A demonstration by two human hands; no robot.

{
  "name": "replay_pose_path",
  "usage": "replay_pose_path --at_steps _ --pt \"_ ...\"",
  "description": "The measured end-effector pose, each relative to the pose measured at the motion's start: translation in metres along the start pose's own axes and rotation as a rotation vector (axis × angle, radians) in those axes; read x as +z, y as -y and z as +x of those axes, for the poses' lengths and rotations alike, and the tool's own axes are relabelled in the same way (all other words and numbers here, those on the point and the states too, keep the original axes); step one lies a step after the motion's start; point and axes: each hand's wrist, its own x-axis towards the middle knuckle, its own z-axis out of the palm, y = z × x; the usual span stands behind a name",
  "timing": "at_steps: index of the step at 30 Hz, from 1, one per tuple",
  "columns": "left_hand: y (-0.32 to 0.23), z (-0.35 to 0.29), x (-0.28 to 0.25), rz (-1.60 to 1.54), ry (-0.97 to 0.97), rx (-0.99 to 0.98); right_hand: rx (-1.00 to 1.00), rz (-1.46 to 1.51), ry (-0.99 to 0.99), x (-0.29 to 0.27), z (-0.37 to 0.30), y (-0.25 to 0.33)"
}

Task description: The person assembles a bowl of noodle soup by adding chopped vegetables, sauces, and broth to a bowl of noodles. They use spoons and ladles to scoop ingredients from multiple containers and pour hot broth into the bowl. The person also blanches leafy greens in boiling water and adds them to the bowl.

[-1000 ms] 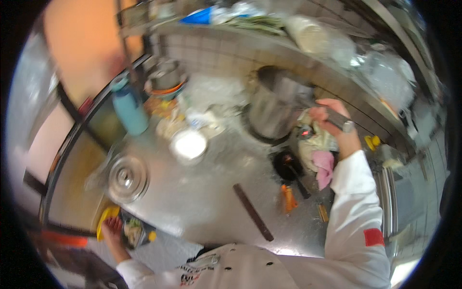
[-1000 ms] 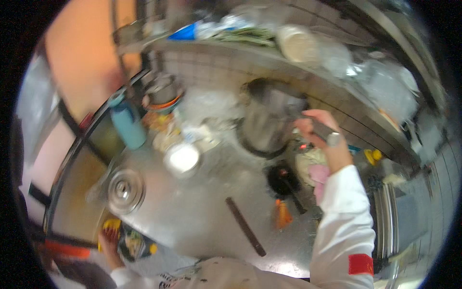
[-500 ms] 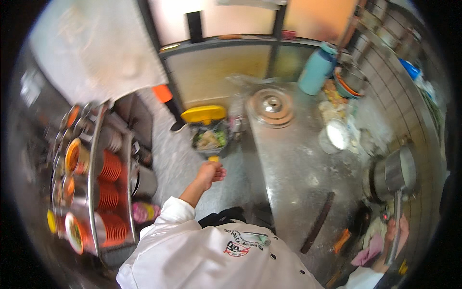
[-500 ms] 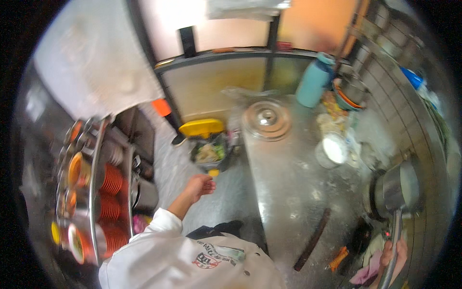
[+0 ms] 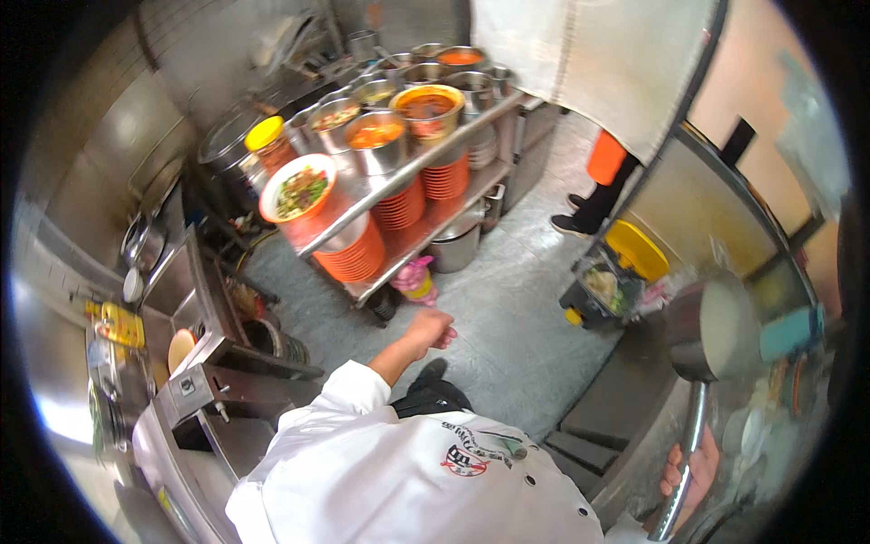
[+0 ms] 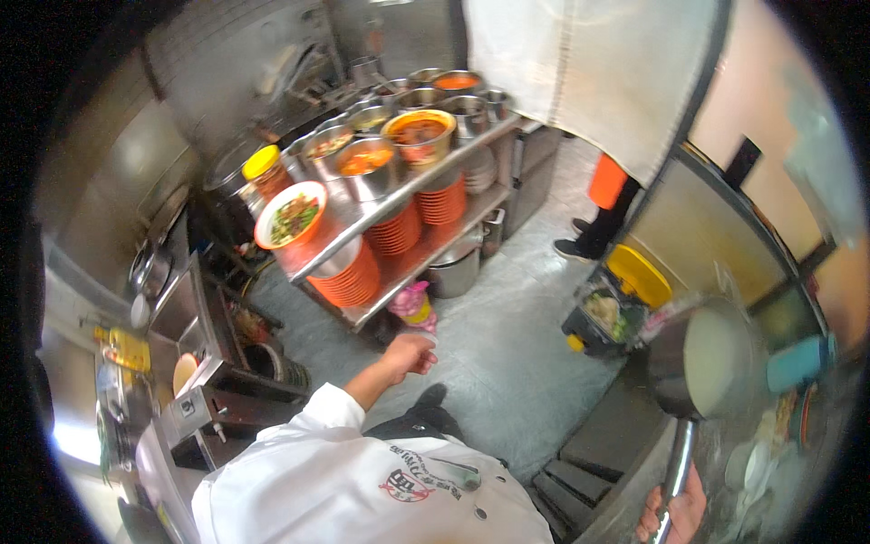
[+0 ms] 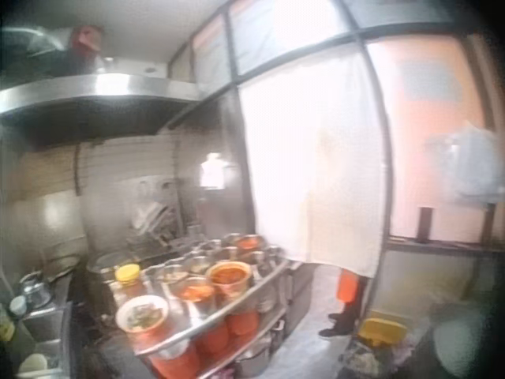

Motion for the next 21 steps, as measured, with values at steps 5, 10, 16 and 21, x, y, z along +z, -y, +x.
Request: replay_pose_path --at_steps 5,10,16,21 --pt "-0.007 -0.009 -0.14 -0.268 -0.279 0.108 0.115 -0.051 0.364 0.164 0.067 -0.041" --pt "0.003 -0.013 -0.262 -0.456 -0.387 0.017 0.303 -0.023 0.531 0.324 0.106 -0.095" --pt "0.024 -0.021 -0.349 -0.569 -0.453 -0.028 0.569 -0.035 0.763 0.463 0.148 -0.159" --pt "0.054 -0.025 -0.376 -0.654 -0.503 -0.086 0.553 -0.223 0.798 0.523 0.174 -0.191"
